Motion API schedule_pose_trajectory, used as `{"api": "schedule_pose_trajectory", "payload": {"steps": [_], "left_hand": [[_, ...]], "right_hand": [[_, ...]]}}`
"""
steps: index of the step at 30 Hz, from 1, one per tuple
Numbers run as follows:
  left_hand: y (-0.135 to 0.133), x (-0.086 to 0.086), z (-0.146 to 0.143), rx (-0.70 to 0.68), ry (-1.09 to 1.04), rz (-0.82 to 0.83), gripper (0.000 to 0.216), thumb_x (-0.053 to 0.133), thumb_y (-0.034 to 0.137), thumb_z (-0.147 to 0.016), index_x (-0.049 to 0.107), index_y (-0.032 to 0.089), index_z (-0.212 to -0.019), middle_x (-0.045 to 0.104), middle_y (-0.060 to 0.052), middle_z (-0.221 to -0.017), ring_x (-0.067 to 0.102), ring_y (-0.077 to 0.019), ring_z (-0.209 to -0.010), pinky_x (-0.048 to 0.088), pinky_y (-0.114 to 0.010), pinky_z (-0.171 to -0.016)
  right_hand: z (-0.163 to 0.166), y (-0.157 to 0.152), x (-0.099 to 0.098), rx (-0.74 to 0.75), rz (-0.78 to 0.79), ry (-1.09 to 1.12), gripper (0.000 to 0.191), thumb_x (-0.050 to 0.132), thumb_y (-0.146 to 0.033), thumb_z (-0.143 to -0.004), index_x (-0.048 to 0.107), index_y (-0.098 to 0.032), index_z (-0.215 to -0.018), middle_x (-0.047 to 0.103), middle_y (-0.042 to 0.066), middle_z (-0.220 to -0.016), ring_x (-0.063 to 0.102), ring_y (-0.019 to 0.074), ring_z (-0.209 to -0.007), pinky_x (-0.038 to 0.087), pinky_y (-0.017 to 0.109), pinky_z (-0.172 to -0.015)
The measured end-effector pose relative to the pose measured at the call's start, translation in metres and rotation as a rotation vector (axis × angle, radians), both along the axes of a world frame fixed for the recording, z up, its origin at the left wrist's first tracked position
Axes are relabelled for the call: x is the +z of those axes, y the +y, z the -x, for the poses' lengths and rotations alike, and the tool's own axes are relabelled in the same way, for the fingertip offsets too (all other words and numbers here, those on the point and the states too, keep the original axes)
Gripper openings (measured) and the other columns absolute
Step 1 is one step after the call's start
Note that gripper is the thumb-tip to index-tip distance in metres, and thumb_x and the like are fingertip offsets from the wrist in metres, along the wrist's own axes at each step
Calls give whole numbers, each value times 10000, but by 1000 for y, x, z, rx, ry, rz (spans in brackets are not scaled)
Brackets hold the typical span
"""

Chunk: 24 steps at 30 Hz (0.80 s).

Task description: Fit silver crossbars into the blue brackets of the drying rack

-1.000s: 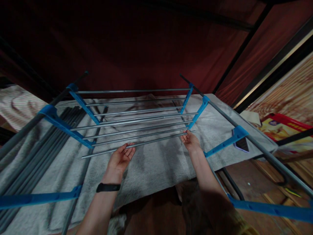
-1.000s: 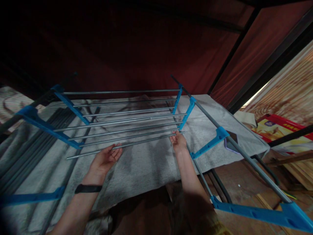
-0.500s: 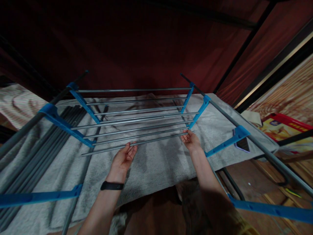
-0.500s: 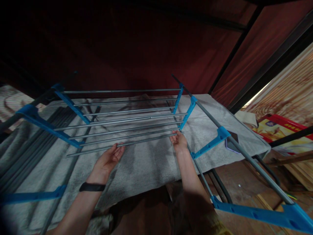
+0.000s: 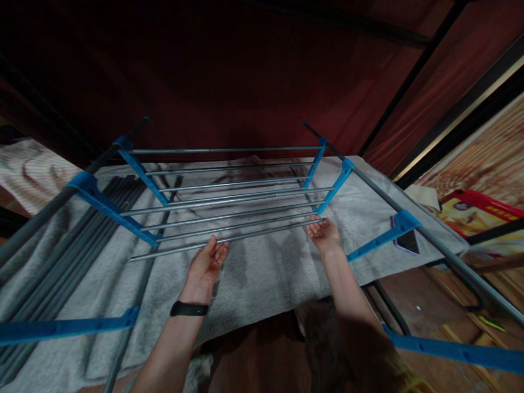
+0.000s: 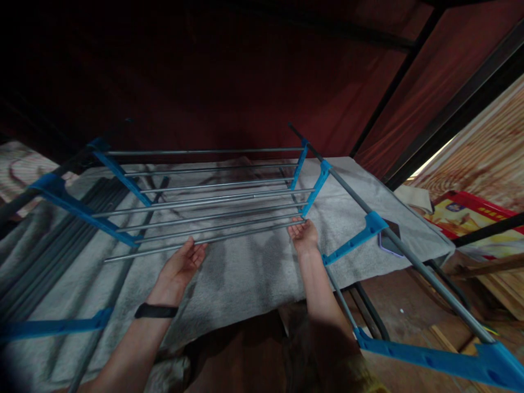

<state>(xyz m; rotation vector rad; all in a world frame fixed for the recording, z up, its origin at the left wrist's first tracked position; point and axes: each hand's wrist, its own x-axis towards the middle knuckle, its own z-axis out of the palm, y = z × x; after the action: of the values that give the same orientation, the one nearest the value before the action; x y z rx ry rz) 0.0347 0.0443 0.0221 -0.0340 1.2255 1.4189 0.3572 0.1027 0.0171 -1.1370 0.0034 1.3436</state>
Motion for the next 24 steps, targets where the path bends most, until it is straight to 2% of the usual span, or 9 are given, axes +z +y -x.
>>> {"api": "schedule_pose_trajectory", "payload": {"steps": [7, 12, 24], "left_hand": [[1, -2, 1, -1, 4, 8, 143, 583, 148, -897, 563, 155, -756, 619, -33, -682, 654, -120, -628, 511, -176, -511], [1, -4, 2, -14, -1, -12, 143, 569, 150, -907, 573, 148, -764, 613, -30, -663, 644, -117, -604, 504, -175, -500], [1, -1, 0, -38, -31, 19, 156, 546, 113, -909, 590, 135, -761, 615, -43, -683, 644, -121, -632, 522, -184, -518]], "right_hand": [[-3, -1, -2, -3, -18, -32, 273, 333, -307, -955, 556, -238, -813, 684, 5, -729, 645, 121, -621, 540, 259, -637], [-6, -2, 0, -35, -14, 39, 332, 286, -318, -978, 564, -228, -821, 683, 2, -715, 654, 114, -631, 546, 250, -624], [-10, 0, 1, -56, -21, 16, 298, 311, -256, -973, 553, -219, -804, 663, -17, -666, 636, 88, -558, 551, 219, -592]]}}
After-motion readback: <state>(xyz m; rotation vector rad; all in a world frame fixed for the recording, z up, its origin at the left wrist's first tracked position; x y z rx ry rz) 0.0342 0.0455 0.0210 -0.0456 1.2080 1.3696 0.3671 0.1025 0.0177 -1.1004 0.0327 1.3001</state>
